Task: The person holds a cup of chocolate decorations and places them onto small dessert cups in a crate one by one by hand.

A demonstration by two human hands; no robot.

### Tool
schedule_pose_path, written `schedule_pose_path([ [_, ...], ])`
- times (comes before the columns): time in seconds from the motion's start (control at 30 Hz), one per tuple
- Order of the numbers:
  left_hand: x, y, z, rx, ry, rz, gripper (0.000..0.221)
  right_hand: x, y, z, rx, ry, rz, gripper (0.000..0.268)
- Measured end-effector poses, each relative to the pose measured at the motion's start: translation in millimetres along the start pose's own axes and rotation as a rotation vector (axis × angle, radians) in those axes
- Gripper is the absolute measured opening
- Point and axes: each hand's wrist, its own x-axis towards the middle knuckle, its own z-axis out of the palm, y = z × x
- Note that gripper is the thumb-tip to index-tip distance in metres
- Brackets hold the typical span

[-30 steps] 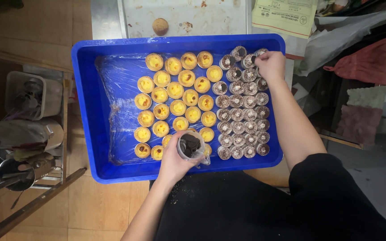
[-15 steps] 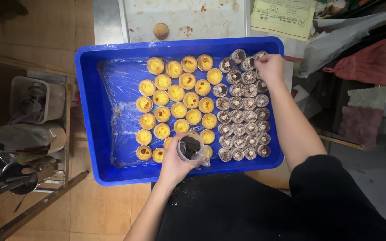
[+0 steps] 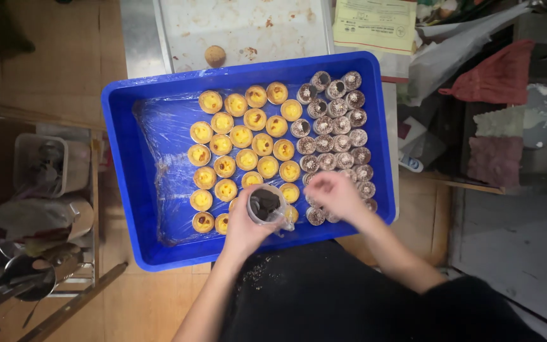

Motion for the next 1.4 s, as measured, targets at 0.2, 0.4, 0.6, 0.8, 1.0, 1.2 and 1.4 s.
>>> schedule_pose_path([
  [0.2, -9, 0, -19, -0.003, -0.069, 0.086, 0.074, -76, 29, 5, -0.241, -0.132, -0.411, 0.015],
  [0.4, -24, 24, -30, -0.049, -0.249, 0.188, 0.073, -138, 31, -24, -0.862, -0.11, 0.357, 0.038],
  [0.6, -44, 44, -36, 0.084, -0.362, 0.379, 0.071, -183, -73, 36, -0.279, 0.335, -0.367, 0.021],
  [0.8, -60, 41, -43, 0.169, -0.41, 0.507, 0.074, -180, -135, 80, -0.397, 0.443, -0.415, 0.019],
  [1.0, -71, 28, -47, 0.223, -0.369, 0.623, 0.077, -172, -129, 100, -0.575, 0.473, -0.532, 0.021],
  [1.2, -73, 27, -48, 0.193, -0.36, 0.428, 0.073, -165, -93, 86, -0.289, 0.429, -0.432, 0.014],
  [1.4, -55, 21, -28, 0.204, -0.287, 0.285, 0.077, -135, -49, 27, 0.211, 0.313, -0.229, 0.013],
])
